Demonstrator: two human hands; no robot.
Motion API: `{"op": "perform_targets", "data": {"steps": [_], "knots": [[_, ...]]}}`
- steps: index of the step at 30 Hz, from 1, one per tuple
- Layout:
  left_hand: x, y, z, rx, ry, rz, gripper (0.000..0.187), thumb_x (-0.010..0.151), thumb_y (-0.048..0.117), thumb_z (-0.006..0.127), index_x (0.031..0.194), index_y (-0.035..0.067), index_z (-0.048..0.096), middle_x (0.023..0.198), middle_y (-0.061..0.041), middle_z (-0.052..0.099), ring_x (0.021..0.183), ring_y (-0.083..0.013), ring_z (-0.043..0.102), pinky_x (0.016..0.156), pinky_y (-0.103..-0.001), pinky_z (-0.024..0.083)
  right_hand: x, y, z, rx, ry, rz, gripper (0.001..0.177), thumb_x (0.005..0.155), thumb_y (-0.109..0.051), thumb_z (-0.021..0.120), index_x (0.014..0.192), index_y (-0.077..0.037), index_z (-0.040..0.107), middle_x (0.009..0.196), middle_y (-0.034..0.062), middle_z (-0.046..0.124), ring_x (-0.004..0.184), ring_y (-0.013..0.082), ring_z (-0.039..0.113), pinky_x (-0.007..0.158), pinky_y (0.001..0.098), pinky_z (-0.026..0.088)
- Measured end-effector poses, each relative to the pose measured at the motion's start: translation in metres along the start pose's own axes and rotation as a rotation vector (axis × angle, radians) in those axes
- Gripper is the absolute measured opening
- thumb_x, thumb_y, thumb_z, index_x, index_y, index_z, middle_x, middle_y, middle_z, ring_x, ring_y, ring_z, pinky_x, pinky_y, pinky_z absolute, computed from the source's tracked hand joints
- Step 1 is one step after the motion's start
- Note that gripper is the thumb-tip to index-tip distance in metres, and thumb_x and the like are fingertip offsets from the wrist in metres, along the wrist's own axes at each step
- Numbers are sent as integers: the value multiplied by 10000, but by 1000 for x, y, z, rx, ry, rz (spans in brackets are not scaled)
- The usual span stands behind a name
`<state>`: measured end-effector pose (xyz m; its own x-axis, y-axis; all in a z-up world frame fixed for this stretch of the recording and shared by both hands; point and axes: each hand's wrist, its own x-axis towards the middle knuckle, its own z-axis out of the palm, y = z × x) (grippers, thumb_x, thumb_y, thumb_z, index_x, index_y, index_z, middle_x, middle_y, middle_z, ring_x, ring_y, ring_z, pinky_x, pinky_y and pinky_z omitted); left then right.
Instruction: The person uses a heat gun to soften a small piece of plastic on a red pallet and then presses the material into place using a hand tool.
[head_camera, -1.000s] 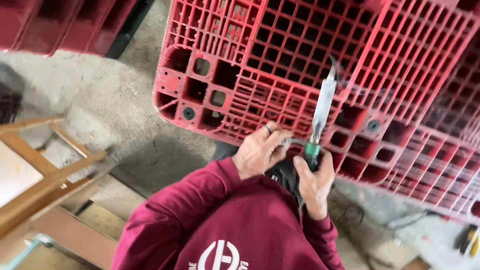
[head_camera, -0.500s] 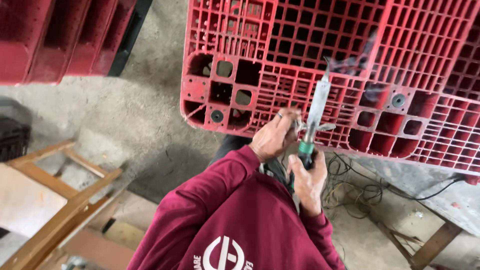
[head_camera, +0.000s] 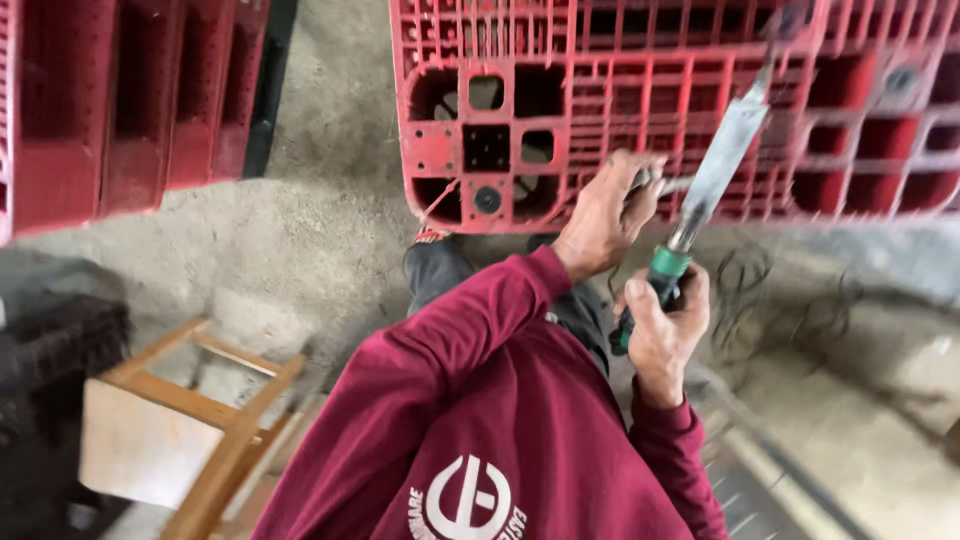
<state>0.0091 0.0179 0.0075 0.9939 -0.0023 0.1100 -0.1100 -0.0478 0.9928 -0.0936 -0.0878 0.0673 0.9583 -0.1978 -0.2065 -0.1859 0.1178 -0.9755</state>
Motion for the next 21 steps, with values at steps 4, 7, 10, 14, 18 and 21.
{"op": "perform_targets", "data": {"steps": [4, 7, 10, 14, 18, 21], "knots": [[-17, 22, -61, 11, -140, 52, 285, 1002, 47, 622, 1286, 66, 592, 1122, -133, 627, 988, -258, 658, 882, -352, 565, -47, 17, 50, 44, 190, -10, 291, 1008, -49, 695, 1221, -19, 500, 878, 67, 618, 640, 148, 596, 558, 282, 502], [-17, 35, -124, 54, -255, -35, 239, 990, 12, 630, 1210, 95, 668, 1051, -94, 624, 919, -181, 659, 811, -294, 581, -86, 31, 90, 161, 336, 25, 328, 942, -43, 675, 1235, -41, 529, 865, 50, 622, 588, 124, 595, 513, 254, 491], [1, 36, -175, 103, -264, 37, 261, 982, -66, 615, 1191, 73, 686, 1027, -67, 647, 884, -138, 623, 820, -262, 530, -120, 49, 111, 113, 393, 67, 254, 942, 26, 678, 1148, -14, 534, 872, 73, 628, 662, 142, 615, 565, 270, 506], [19, 37, -190, -15, -366, 98, 327, 950, -127, 550, 1222, 35, 633, 1172, -87, 617, 1024, -180, 621, 909, -315, 527, -162, 64, 120, 147, 416, 96, 268, 929, 5, 707, 1148, -8, 552, 883, 61, 625, 661, 130, 615, 563, 260, 513], [6, 32, -166, 162, -473, 97, 288, 963, -121, 573, 1186, 42, 654, 1143, -102, 577, 912, -210, 620, 797, -331, 538, -183, 81, 120, 252, 442, 127, 302, 928, -57, 725, 1161, -16, 538, 880, 64, 640, 627, 135, 626, 523, 261, 516], [-12, 26, -150, 290, -488, 246, 282, 945, -114, 614, 1187, 29, 614, 1185, -144, 566, 991, -253, 613, 856, -353, 541, -197, 97, 110, 322, 443, 127, 328, 925, -72, 736, 1181, -12, 539, 887, 66, 635, 623, 139, 625, 513, 264, 516]]}}
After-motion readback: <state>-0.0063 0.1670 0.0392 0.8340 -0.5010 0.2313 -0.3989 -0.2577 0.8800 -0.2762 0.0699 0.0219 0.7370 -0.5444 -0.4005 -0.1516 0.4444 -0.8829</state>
